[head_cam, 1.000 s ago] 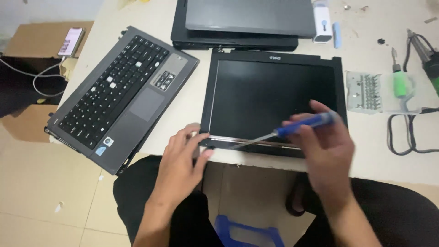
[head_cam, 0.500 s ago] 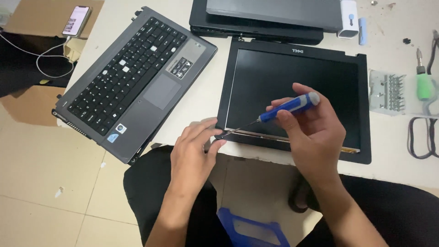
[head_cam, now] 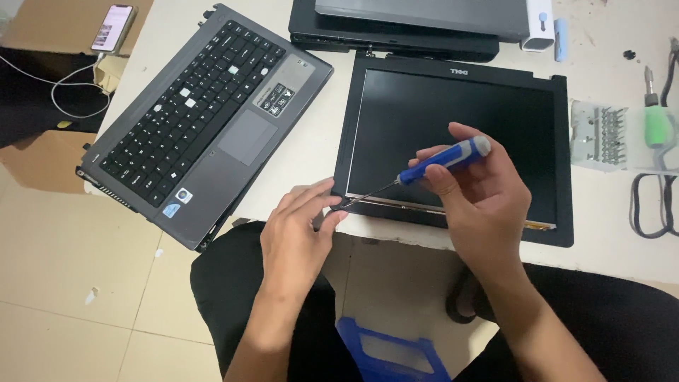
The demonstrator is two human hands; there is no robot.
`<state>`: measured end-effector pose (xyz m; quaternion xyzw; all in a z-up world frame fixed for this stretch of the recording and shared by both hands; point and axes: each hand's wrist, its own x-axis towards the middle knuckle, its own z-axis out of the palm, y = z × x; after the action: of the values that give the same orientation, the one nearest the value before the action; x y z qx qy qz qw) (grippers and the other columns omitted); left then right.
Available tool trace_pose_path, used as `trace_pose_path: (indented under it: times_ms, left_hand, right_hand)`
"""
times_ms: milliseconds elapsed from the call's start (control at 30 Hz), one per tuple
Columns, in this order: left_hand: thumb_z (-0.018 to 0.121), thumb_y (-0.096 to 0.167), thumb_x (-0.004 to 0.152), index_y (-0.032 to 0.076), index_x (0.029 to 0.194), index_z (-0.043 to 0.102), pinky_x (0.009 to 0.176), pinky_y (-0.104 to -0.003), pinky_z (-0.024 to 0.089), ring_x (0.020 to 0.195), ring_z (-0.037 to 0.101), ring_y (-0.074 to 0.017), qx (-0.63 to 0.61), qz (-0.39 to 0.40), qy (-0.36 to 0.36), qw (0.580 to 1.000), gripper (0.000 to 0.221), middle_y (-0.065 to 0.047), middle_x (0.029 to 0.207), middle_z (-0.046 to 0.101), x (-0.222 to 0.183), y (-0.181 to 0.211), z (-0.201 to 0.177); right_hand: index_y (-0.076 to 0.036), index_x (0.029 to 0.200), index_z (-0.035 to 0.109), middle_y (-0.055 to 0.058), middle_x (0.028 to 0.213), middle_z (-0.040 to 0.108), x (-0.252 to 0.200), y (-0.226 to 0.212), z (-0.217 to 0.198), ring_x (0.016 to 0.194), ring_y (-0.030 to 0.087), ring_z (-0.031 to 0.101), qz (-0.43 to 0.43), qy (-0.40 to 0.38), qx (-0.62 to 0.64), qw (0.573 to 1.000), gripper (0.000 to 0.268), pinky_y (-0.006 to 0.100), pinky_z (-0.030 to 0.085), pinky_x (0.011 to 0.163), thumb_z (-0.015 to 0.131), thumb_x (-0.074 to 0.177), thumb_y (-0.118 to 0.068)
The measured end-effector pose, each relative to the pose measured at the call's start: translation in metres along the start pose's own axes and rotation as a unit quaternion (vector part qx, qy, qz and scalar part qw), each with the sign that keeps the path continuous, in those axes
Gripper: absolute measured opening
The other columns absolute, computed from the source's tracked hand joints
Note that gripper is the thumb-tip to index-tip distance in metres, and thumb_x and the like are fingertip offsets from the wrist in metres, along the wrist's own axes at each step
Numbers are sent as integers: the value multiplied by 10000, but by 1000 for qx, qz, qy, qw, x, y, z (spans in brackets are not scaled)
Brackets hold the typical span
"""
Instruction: Disassembling a Dell laptop screen assembly using a screwdriver on a low work surface
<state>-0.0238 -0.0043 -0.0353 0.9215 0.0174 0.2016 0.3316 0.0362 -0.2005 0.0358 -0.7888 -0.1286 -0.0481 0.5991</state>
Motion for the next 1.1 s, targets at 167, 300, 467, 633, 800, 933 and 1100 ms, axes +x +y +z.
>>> trace_pose_path:
  times_ms: [167, 300, 467, 633, 800, 933, 1100]
  left_hand:
    - [755, 186, 848, 124, 945, 762, 808, -353, 548, 1079, 648, -188, 3, -9, -3, 1000, 116, -2, 1191, 717, 0, 1, -1]
    - [782, 157, 824, 119, 948, 768, 825, -356, 552, 1077, 649, -194, 7, -5, -2, 1000, 130, -10, 1186, 718, 0, 1, 0]
    - [762, 191, 851, 145, 937, 770, 764, -330, 562, 1069, 646, -175, 5, -5, 9, 1000, 97, 11, 1184, 719, -1, 0, 2]
    - [758, 198, 850, 154, 925, 777, 727, -336, 571, 1077, 643, -171, 14, -8, 8, 1000, 89, 22, 1178, 723, -1, 0, 2]
    - [709, 176, 890, 147, 951, 804, 770, -364, 558, 1071, 614, -213, 13, 2, -18, 1000, 116, -11, 1204, 706, 2, 2, 0]
    - [703, 184, 900, 173, 896, 787, 699, -356, 552, 1051, 613, -211, 38, 10, -22, 999, 85, 15, 1182, 691, 7, 4, -3]
    - [587, 219, 950, 85, 895, 685, 660, -476, 492, 1009, 552, -315, 103, 0, -126, 987, 175, -51, 1152, 594, 15, -7, 7]
  right_hand:
    - [1, 1315, 469, 184, 1109, 688, 0, -2, 0, 1031, 285, 727, -8, 7, 5, 1000, 384, 393, 632, 909, 594, 955, -47]
    - [-5, 1329, 462, 183, 1139, 682, 1, 1, -1, 1051, 292, 726, -10, 6, -1, 1000, 392, 398, 625, 909, 590, 962, -56]
    - [0, 1322, 461, 192, 1128, 681, 0, -2, -1, 1040, 290, 725, -20, 5, -3, 1000, 383, 392, 624, 921, 590, 966, -49]
    - [12, 1326, 454, 189, 1123, 680, 2, -5, -1, 1053, 294, 723, -34, -5, 1, 999, 396, 398, 618, 938, 598, 960, -35]
    - [4, 1376, 406, 186, 1139, 672, 10, -11, -10, 1096, 295, 701, -88, -106, -26, 990, 480, 370, 599, 965, 602, 938, -5]
    - [33, 1360, 434, 190, 1118, 685, 12, -14, -23, 1076, 289, 721, -107, -123, -16, 987, 484, 360, 608, 956, 617, 912, 53]
    - [63, 1397, 363, 270, 1201, 598, 16, -14, -66, 1174, 348, 634, -114, -33, -10, 993, 424, 435, 565, 1073, 480, 1001, 160]
